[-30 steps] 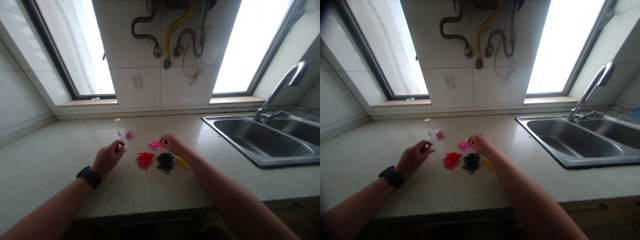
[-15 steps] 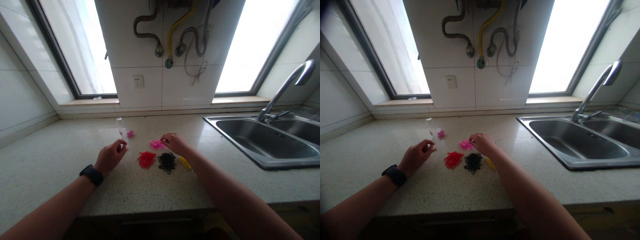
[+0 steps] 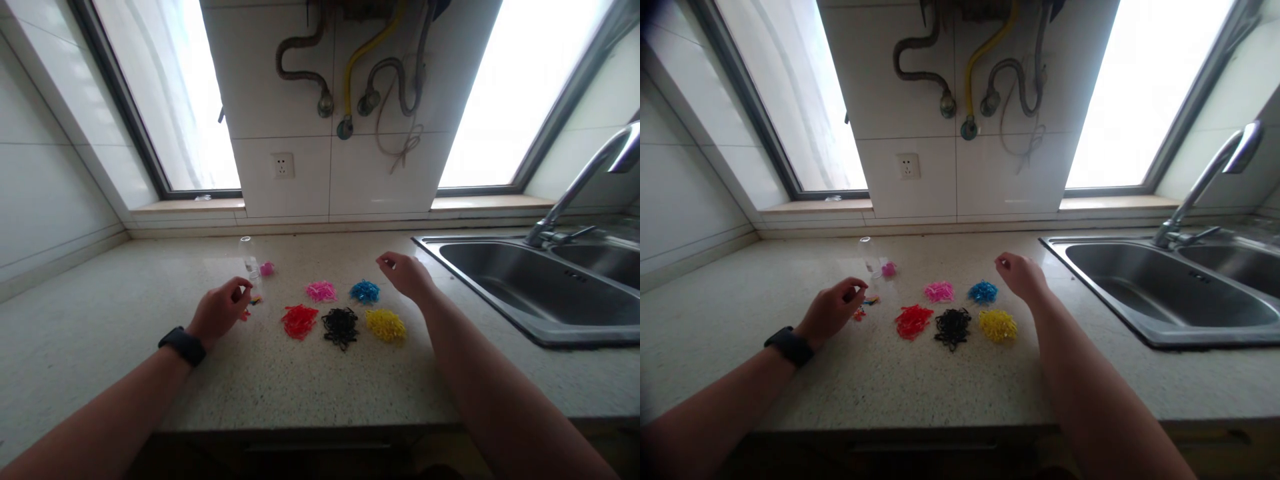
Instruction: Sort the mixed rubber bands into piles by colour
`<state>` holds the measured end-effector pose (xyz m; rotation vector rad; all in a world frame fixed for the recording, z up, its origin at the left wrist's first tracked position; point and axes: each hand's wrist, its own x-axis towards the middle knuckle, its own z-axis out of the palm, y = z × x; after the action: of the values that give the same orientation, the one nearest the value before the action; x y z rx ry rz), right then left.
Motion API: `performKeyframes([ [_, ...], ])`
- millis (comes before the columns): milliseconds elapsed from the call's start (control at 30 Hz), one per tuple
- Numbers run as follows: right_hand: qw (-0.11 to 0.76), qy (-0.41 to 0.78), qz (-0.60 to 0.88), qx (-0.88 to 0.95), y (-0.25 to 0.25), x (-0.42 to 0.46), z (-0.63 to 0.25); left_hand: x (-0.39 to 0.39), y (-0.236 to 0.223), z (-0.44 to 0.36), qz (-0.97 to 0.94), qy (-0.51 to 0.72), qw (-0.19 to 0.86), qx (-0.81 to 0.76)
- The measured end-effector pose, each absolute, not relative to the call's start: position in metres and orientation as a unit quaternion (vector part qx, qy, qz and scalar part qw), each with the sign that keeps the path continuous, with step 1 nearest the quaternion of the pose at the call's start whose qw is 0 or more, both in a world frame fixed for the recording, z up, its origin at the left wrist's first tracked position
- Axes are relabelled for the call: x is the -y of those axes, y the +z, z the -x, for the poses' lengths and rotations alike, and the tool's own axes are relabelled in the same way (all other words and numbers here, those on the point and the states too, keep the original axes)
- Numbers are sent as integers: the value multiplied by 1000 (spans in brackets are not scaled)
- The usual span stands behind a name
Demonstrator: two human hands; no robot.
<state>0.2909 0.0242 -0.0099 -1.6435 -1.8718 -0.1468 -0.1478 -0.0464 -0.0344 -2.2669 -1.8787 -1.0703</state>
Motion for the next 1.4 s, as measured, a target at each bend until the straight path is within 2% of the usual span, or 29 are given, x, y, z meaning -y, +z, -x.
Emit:
performKeyframes([
  [167,371,26,651,662,-26,-46,-318,36,-33,169,704,-345,0,621],
  [333,369,99,663,643,-41,-59,-321,26,-34,182,728,-263,-43,631],
  [467,367,124,662,641,-45,-63,-322,18,-40,188,767,-238,-39,595],
  [733,355,141,660,647,-48,-65,-323,19,-44,186,805,-230,-4,547],
  [1400,315,117,664,668,-50,-67,-323,23,-42,178,814,-245,5,526],
])
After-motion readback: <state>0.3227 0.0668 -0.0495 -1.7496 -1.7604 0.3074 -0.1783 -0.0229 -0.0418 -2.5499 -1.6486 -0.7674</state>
